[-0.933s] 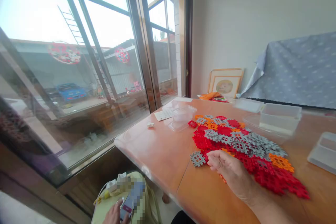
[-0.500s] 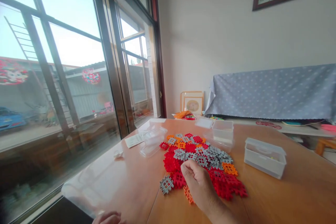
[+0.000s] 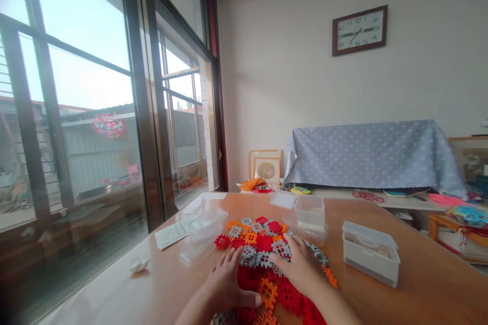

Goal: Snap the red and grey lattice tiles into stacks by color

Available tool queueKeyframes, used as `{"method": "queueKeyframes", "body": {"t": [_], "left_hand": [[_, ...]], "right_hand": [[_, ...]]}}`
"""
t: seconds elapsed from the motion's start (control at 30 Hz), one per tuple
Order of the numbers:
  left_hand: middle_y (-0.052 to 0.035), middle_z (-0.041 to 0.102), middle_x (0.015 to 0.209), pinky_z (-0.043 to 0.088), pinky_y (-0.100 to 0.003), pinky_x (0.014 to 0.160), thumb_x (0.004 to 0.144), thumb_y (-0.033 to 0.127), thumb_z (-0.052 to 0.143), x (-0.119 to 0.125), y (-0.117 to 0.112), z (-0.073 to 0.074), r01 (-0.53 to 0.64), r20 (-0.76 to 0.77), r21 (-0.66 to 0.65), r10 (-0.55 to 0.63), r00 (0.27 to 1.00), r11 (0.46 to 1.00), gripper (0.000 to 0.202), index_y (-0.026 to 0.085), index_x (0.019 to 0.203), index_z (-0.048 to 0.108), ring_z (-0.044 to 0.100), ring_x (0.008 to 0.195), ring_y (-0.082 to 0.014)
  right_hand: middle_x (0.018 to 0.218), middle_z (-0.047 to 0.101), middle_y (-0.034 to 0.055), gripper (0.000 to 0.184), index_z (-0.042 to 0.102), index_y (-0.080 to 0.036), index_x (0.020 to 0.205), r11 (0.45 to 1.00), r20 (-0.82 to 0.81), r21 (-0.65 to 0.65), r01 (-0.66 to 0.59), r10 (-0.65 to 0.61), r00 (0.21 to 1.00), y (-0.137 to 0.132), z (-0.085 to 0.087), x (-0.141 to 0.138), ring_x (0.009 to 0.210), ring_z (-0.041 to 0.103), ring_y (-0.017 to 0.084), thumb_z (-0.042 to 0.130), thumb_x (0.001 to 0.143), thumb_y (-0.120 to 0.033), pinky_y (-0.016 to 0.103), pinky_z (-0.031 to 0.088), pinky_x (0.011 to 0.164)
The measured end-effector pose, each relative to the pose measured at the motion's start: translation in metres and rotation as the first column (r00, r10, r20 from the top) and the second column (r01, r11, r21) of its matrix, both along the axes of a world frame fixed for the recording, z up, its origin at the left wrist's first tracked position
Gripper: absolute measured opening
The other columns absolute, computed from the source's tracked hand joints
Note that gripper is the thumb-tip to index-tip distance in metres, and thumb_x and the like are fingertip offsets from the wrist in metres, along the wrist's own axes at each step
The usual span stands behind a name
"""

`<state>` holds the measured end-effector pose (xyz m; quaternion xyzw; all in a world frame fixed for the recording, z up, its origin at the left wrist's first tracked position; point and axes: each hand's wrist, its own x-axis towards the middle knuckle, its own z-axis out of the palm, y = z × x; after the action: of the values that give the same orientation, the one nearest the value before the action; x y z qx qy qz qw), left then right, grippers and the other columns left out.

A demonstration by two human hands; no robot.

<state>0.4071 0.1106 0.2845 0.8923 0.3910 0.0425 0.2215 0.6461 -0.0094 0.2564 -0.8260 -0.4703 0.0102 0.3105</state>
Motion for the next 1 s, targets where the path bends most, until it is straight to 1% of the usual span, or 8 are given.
{"method": "queueKeyframes", "body": {"t": [0.1, 0.23, 0.3, 0.5, 0.67, 0.73, 0.87, 1.0], "left_hand": [[-0.0088, 0.019, 0.172, 0.018, -0.066, 0.122, 0.046, 0.064, 0.082, 0.008, 0.005, -0.017, 0.039, -0.030, 0.039, -0.037, 0.999, 0.999, 0.137, 0.029, 0.164, 0.022, 0.008, 0.157, -0.0449], [-0.0097, 0.047, 0.159, 0.034, -0.057, 0.115, 0.055, 0.066, 0.074, 0.007, 0.008, -0.021, 0.063, 0.033, 0.150, -0.069, 0.997, 0.987, 0.108, 0.032, 0.154, 0.045, 0.036, 0.147, -0.0424], [-0.0108, 0.057, 0.149, 0.039, -0.055, 0.109, 0.058, 0.064, 0.073, 0.006, 0.009, -0.017, 0.053, 0.056, 0.170, -0.064, 0.996, 0.984, 0.096, 0.032, 0.146, 0.054, 0.046, 0.137, -0.0414], [-0.0113, 0.062, 0.138, 0.042, -0.053, 0.104, 0.061, 0.054, 0.073, 0.011, 0.012, -0.008, 0.013, 0.064, 0.112, -0.020, 0.998, 0.994, 0.081, 0.031, 0.138, 0.061, 0.050, 0.128, -0.0396], [-0.0124, 0.057, 0.140, 0.043, -0.053, 0.104, 0.061, 0.056, 0.076, 0.018, 0.018, -0.011, 0.005, 0.061, 0.056, -0.009, 0.998, 0.998, 0.085, 0.030, 0.140, 0.058, 0.049, 0.127, -0.0401], [-0.0126, 0.058, 0.138, 0.042, -0.054, 0.104, 0.066, 0.064, 0.072, 0.019, 0.020, -0.014, 0.013, 0.057, 0.061, -0.017, 0.998, 0.998, 0.080, 0.031, 0.137, 0.060, 0.050, 0.126, -0.0398], [-0.0123, 0.060, 0.134, 0.043, -0.054, 0.102, 0.079, 0.079, 0.054, 0.022, 0.023, -0.021, -0.003, 0.097, 0.078, -0.004, 0.995, 0.997, 0.069, 0.033, 0.130, 0.066, 0.052, 0.121, -0.0386], [-0.0111, 0.061, 0.131, 0.044, -0.054, 0.101, 0.081, 0.084, 0.048, 0.024, 0.026, -0.026, -0.004, 0.126, 0.061, -0.003, 0.992, 0.998, 0.069, 0.036, 0.124, 0.070, 0.053, 0.121, -0.0381]], "right_hand": [[0.159, 0.045, 0.0157, 0.088, 0.049, -0.017, 0.153, 0.997, 0.042, -0.074, -0.012, 0.015, 0.999, 0.016, 0.000, 0.010, 0.144, 0.045, 0.036, 0.054, 0.085, -0.073, 0.046, 0.035, 0.120], [0.160, 0.044, 0.0150, 0.092, 0.051, -0.025, 0.153, 0.978, 0.076, -0.208, -0.005, 0.021, 0.997, 0.033, -0.005, 0.006, 0.148, 0.035, 0.044, 0.054, 0.080, -0.081, 0.062, 0.026, 0.120], [0.159, 0.047, 0.0120, 0.083, 0.054, -0.030, 0.150, 0.971, 0.098, -0.237, -0.015, 0.039, 0.994, 0.037, -0.008, -0.002, 0.149, 0.033, 0.045, 0.058, 0.081, -0.076, 0.066, 0.023, 0.118], [0.136, 0.067, 0.0059, 0.051, 0.067, -0.036, 0.131, 0.978, 0.075, -0.106, -0.181, 0.189, 0.979, 0.033, -0.001, -0.020, 0.125, 0.058, 0.034, 0.064, 0.080, -0.037, 0.047, 0.042, 0.107], [0.102, 0.072, 0.0055, 0.032, 0.073, -0.031, 0.112, 0.972, 0.010, 0.036, -0.234, 0.234, 0.972, 0.043, 0.022, -0.018, 0.090, 0.067, 0.025, 0.057, 0.091, -0.047, 0.035, 0.049, 0.078], [0.095, 0.072, 0.0051, 0.031, 0.074, -0.028, 0.108, 0.971, 0.014, 0.070, -0.230, 0.229, 0.973, 0.061, 0.031, -0.014, 0.083, 0.067, 0.023, 0.054, 0.093, -0.046, 0.033, 0.048, 0.076], [0.114, 0.073, 0.0071, 0.032, 0.074, -0.025, 0.112, 0.966, 0.068, 0.012, -0.257, 0.255, 0.964, 0.120, 0.043, -0.010, 0.106, 0.067, 0.024, 0.052, 0.095, -0.041, 0.033, 0.047, 0.092], [0.123, 0.071, 0.0116, 0.042, 0.072, -0.026, 0.121, 0.945, 0.088, -0.115, -0.305, 0.316, 0.945, 0.187, 0.044, -0.016, 0.118, 0.063, 0.033, 0.062, 0.090, -0.052, 0.045, 0.044, 0.102]]}}
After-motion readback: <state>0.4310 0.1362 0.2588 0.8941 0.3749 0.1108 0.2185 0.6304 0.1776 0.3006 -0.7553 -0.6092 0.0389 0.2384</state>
